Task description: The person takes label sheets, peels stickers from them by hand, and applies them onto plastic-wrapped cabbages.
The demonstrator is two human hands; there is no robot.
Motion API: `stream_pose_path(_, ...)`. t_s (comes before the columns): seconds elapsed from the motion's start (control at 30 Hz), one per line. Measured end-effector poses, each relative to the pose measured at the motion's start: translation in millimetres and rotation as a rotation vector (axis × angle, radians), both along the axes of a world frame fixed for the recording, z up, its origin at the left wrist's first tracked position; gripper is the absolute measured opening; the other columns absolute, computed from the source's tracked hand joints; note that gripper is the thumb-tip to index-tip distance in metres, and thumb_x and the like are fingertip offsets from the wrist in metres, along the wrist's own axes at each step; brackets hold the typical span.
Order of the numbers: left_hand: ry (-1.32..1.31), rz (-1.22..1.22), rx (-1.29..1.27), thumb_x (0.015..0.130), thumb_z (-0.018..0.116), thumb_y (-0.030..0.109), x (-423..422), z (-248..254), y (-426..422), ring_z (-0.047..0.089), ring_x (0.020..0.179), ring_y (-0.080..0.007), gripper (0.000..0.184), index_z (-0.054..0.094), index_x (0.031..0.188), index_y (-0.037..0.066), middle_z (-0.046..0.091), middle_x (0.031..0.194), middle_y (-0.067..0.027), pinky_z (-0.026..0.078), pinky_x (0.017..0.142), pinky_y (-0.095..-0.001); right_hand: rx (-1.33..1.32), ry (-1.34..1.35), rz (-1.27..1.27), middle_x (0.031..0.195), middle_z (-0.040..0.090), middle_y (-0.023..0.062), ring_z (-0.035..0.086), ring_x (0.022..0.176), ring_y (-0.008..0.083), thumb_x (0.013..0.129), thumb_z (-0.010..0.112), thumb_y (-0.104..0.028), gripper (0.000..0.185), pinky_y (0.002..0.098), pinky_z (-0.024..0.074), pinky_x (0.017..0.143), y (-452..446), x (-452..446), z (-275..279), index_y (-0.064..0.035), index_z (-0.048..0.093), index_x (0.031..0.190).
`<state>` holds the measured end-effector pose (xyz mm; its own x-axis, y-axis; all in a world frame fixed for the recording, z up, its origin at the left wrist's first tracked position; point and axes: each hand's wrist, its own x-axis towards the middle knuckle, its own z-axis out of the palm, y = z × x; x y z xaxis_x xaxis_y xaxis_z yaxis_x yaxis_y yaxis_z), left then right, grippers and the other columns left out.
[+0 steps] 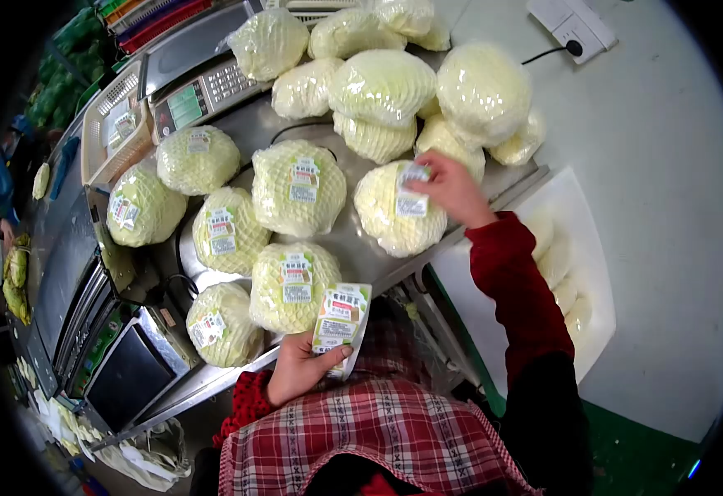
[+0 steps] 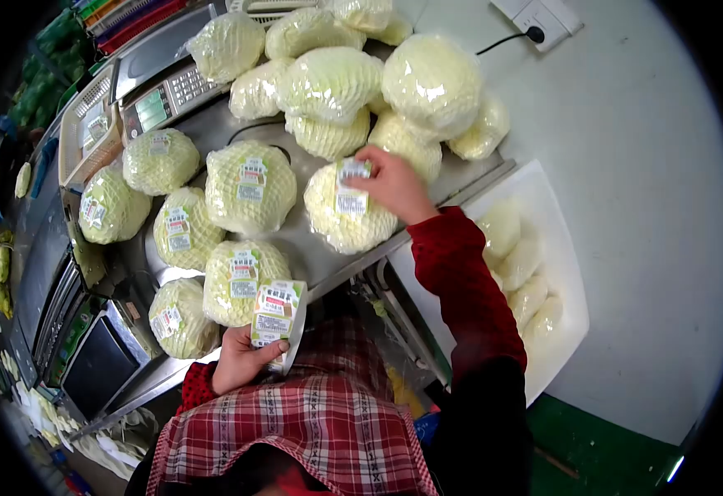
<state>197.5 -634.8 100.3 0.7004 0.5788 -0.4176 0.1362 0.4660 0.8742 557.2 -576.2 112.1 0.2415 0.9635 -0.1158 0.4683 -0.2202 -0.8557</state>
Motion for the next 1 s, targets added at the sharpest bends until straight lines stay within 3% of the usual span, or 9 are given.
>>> stream_pose_path(0.07,0.017,0.004,0.076,0.086,0.072,0.01,9.0,4.2,6.3,0.062,0.079,-0.0071,0.024,0.068,0.107,-0.002,0.072,0.091,-0.0046,0.051,0.071,-0.0251,-0.034,-0.472,0.048,0.075,0.063,0.011,0.064,0.072,0.0269,0.069,0.081,-0.038,0.054,0.0375,0.0492,0.066,7.9,13.1,-37.4,-0.0115,0.061,0.111)
stream_pose_path(0.17,0.064,0.018,0.121,0.086,0.071,0.005,9.6,9.7,9.2,0.062,0.081,-0.0077,0.021,0.068,0.106,0.0,0.07,0.094,-0.0035,0.051,0.073,-0.0254,-0.119,-0.934,-0.053,0.087,0.062,0.0093,0.061,0.073,0.0298,0.065,0.082,-0.043,0.064,0.0404,0.0493,0.066,12.0,2.6,-6.1,-0.0102,0.059,0.116)
stream_pose_path(0.3,0.021,0.182,-0.019,0.088,0.069,0.01,24.1,15.4,19.0,0.06,0.08,-0.0058,0.022,0.068,0.108,-0.001,0.07,0.092,-0.0024,0.05,0.069,-0.0233,0.002,-0.636,0.111,0.103,0.059,0.0101,0.061,0.083,0.0305,0.062,0.083,-0.041,0.074,0.0406,0.0486,0.071,49.6,4.2,16.6,-0.0102,0.054,0.124)
stream_pose_path(0.37,-0.03,0.239,-0.062,0.088,0.069,0.01,34.2,24.1,21.6,0.06,0.08,-0.006,0.024,0.067,0.109,-0.001,0.07,0.093,-0.0024,0.05,0.07,-0.0231,0.53,-0.83,0.245,0.113,0.055,0.0116,0.056,0.103,0.0292,0.061,0.081,-0.043,0.08,0.0415,0.0432,0.084,93.4,-10.7,59.3,-0.0083,0.051,0.127)
stream_pose_path(0.5,0.016,0.327,0.041,0.088,0.07,0.01,39.1,55.2,22.7,0.06,0.081,-0.0061,0.025,0.067,0.11,-0.001,0.07,0.095,-0.0022,0.05,0.072,-0.0231,0.233,-1.438,0.44,0.139,0.041,0.0179,0.034,0.131,0.037,0.055,0.084,-0.035,0.095,0.0547,0.0295,0.103,137.9,-6.3,29.0,-0.0109,0.043,0.138)
stream_pose_path(0.6,0.028,0.47,0.035,0.088,0.07,0.01,39.9,56.2,15.0,0.061,0.082,-0.0063,0.025,0.067,0.11,-0.001,0.07,0.095,-0.0026,0.05,0.073,-0.0234,0.441,-1.562,0.399,0.14,0.043,0.0217,0.04,0.129,0.0397,0.08,0.063,-0.021,0.064,0.0607,0.0294,0.102,161.4,21.0,-9.8,-0.0111,0.043,0.14)
stream_pose_path(0.7,0.051,0.574,0.053,0.088,0.07,0.012,31.1,56.0,-0.2,0.062,0.081,-0.0064,0.027,0.067,0.112,0.0,0.071,0.095,-0.0042,0.051,0.072,-0.0239,0.463,-0.905,0.327,0.124,0.057,0.0178,0.054,0.115,0.0344,0.057,0.075,-0.015,0.074,0.0473,0.0406,0.1,184.0,42.2,39.7,-0.0095,0.054,0.128)
stream_pose_path(0.83,-0.022,0.702,0.078,0.087,0.071,0.014,9.1,61.2,-7.6,0.064,0.079,-0.0075,0.029,0.067,0.111,0.0,0.072,0.093,-0.0059,0.053,0.069,-0.0249,0.304,-0.085,0.346,0.115,0.063,0.0139,0.063,0.102,0.0236,0.063,0.074,-0.006,0.069,0.0334,0.0499,0.09,206.7,37.3,128.2,-0.0017,0.052,0.129)
stream_pose_path(1.0,-0.026,0.684,0.045,0.088,0.07,0.012,-8.4,63.0,0.0,0.064,0.081,-0.0078,0.029,0.066,0.113,0.0,0.071,0.097,-0.0054,0.052,0.071,-0.0244,0.428,-0.131,0.717,0.118,0.062,0.0143,0.062,0.105,0.0249,0.064,0.075,-0.011,0.07,0.0348,0.0493,0.093,169.0,-114.8,162.8,-0.0011,0.051,0.129)
